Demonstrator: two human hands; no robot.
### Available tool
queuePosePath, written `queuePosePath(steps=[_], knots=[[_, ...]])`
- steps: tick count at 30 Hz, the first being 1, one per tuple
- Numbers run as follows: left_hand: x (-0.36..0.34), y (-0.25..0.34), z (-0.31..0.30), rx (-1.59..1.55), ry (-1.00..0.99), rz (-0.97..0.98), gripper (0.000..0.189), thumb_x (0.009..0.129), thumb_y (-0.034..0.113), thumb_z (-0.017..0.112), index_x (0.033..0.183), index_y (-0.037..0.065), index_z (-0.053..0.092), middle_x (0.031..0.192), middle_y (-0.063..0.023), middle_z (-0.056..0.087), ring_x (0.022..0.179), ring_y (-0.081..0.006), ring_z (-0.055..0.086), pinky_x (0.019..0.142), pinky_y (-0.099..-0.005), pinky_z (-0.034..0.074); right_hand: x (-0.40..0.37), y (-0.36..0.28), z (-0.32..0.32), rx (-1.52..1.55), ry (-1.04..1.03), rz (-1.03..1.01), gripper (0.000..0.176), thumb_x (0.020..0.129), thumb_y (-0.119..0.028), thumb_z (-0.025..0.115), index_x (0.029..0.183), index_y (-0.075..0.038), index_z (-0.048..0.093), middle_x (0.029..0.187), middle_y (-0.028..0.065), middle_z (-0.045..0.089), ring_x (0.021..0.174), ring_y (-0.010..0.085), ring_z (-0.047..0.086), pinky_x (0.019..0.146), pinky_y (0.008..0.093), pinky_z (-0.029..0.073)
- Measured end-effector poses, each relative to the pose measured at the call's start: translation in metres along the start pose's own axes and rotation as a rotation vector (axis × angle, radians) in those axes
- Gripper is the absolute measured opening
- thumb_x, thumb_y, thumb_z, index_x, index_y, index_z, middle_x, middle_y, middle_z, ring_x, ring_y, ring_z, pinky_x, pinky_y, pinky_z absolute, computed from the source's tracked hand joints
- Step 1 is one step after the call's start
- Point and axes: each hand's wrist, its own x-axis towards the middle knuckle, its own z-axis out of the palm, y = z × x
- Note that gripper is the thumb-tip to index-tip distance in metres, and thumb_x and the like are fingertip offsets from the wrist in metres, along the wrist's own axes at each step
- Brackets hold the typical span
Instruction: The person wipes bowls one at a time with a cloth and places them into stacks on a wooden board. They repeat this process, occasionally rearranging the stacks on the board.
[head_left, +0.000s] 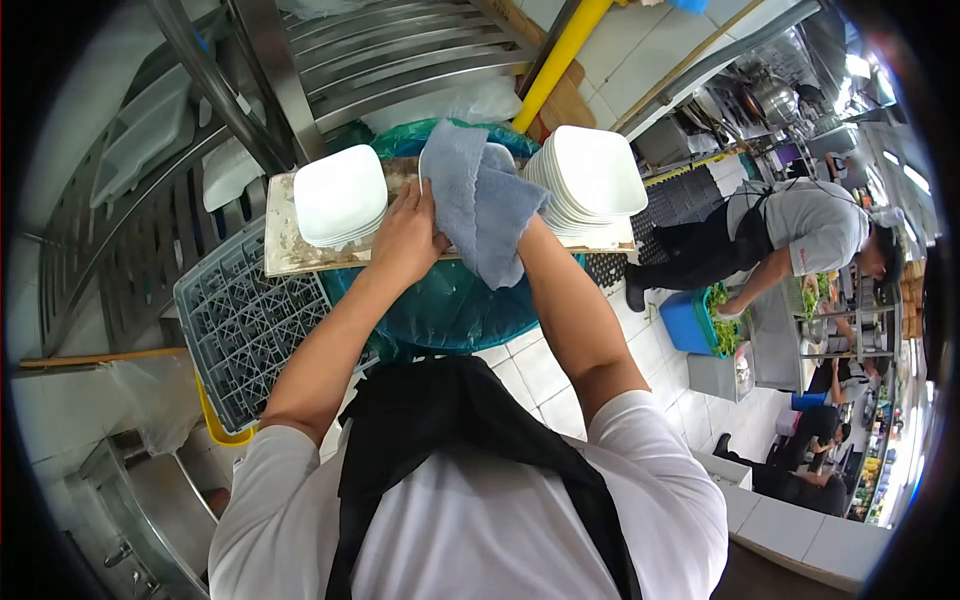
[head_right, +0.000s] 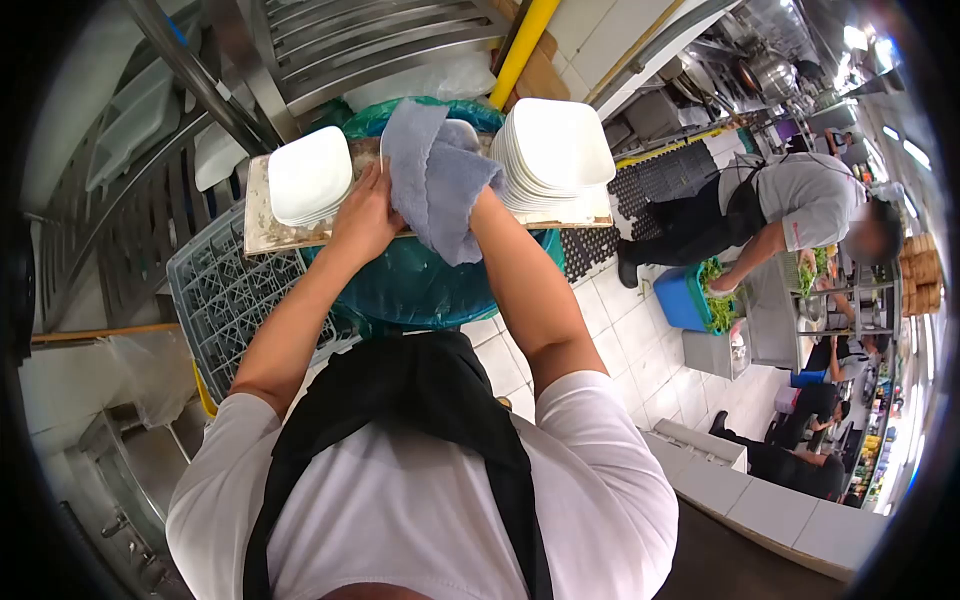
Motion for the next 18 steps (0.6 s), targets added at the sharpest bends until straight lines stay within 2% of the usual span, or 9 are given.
queuePosePath(steps=[4, 7, 9, 11, 12, 13, 15, 17, 18], knots=[[-0.005, 0.016, -0.019, -0.253, 0.11, -0.051, 0.086, 0.077, 0.023, 0.078, 0.147, -0.003, 0.035, 0.145, -0.0305, 0.042, 0.133, -0.0451, 0.043, 0.11, -0.0474, 0.037, -0.007, 0.002, -0.049, 0.194, -0.056, 0.111, 0.047, 0.086, -0.021, 0.061, 0.131, -0.008, 0.054, 0.137, 0.0166, 0.052, 0.126, 0.0304, 0.051, 0.106, 0.0355, 0.036], [-0.02, 0.012, -0.038, -0.184, 0.142, -0.088, 0.083, 0.078, 0.028, 0.078, 0.146, 0.001, 0.039, 0.142, -0.0251, 0.048, 0.128, -0.0425, 0.048, 0.107, -0.048, 0.038, -0.016, -0.035, -0.109, 0.392, 0.014, 0.191, 0.045, 0.086, -0.015, 0.061, 0.13, -0.007, 0.054, 0.136, 0.0163, 0.052, 0.123, 0.0298, 0.053, 0.104, 0.0327, 0.039], [-0.033, -0.014, -0.051, 0.09, 0.193, 0.052, 0.071, 0.08, 0.028, 0.076, 0.139, 0.0, 0.048, 0.139, -0.022, 0.052, 0.124, -0.0395, 0.051, 0.106, -0.0481, 0.038, -0.026, -0.066, -0.146, 0.517, 0.048, 0.205, 0.044, 0.086, -0.011, 0.061, 0.129, -0.007, 0.054, 0.136, 0.0161, 0.053, 0.122, 0.0294, 0.055, 0.102, 0.0308, 0.041], [-0.043, -0.054, -0.054, 0.205, 0.125, 0.008, 0.037, 0.081, 0.016, 0.068, 0.113, -0.001, 0.065, 0.123, -0.02, 0.063, 0.117, -0.0349, 0.057, 0.104, -0.0475, 0.039, -0.035, -0.08, -0.158, 0.596, 0.053, 0.204, 0.043, 0.086, -0.007, 0.061, 0.128, -0.007, 0.054, 0.136, 0.0158, 0.053, 0.12, 0.029, 0.057, 0.1, 0.029, 0.043], [-0.045, -0.064, -0.059, 0.257, 0.034, -0.021, 0.02, 0.081, 0.01, 0.061, 0.098, 0.0, 0.067, 0.105, -0.0184, 0.069, 0.105, -0.0334, 0.064, 0.102, -0.0467, 0.04, -0.04, -0.086, -0.16, 0.632, 0.043, 0.204, 0.042, 0.086, -0.005, 0.061, 0.128, -0.006, 0.054, 0.136, 0.0157, 0.053, 0.119, 0.0288, 0.057, 0.099, 0.0281, 0.044], [-0.046, -0.071, -0.062, 0.261, 0.029, -0.021, 0.02, 0.081, 0.01, 0.061, 0.098, 0.0, 0.067, 0.105, -0.0184, 0.069, 0.105, -0.0334, 0.064, 0.102, -0.0467, 0.04, -0.047, -0.092, -0.16, 0.657, 0.037, 0.207, 0.042, 0.086, -0.004, 0.061, 0.127, -0.006, 0.054, 0.135, 0.0156, 0.053, 0.118, 0.0287, 0.058, 0.098, 0.0271, 0.045], [-0.049, -0.079, -0.065, 0.409, -0.17, -0.001, 0.012, 0.081, 0.007, 0.056, 0.087, 0.002, 0.065, 0.091, -0.0171, 0.07, 0.094, -0.0337, 0.066, 0.1, -0.0462, 0.041, -0.068, -0.105, -0.155, 0.686, 0.028, 0.216, 0.042, 0.086, -0.002, 0.061, 0.127, -0.006, 0.054, 0.135, 0.0155, 0.053, 0.117, 0.0285, 0.059, 0.097, 0.0262, 0.045], [-0.046, -0.078, -0.07, 0.432, -0.16, 0.066, 0.012, 0.081, 0.005, 0.054, 0.085, 0.001, 0.064, 0.086, -0.0168, 0.07, 0.09, -0.0357, 0.066, 0.096, -0.0452, 0.045, -0.092, -0.12, -0.136, 0.639, 0.197, 0.272, 0.041, 0.078, -0.009, 0.073, 0.116, -0.006, 0.06, 0.128, 0.0145, 0.058, 0.118, 0.0273, 0.058, 0.095, 0.035, 0.048], [-0.043, -0.072, -0.075, 0.425, -0.222, -0.012, 0.013, 0.081, 0.007, 0.057, 0.09, 0.0, 0.064, 0.087, -0.0165, 0.069, 0.09, -0.0363, 0.065, 0.094, -0.0443, 0.046, -0.095, -0.119, -0.139, 0.627, 0.206, 0.296, 0.038, 0.079, -0.009, 0.072, 0.114, -0.007, 0.06, 0.125, 0.0135, 0.057, 0.116, 0.0265, 0.058, 0.093, 0.0344, 0.047]])
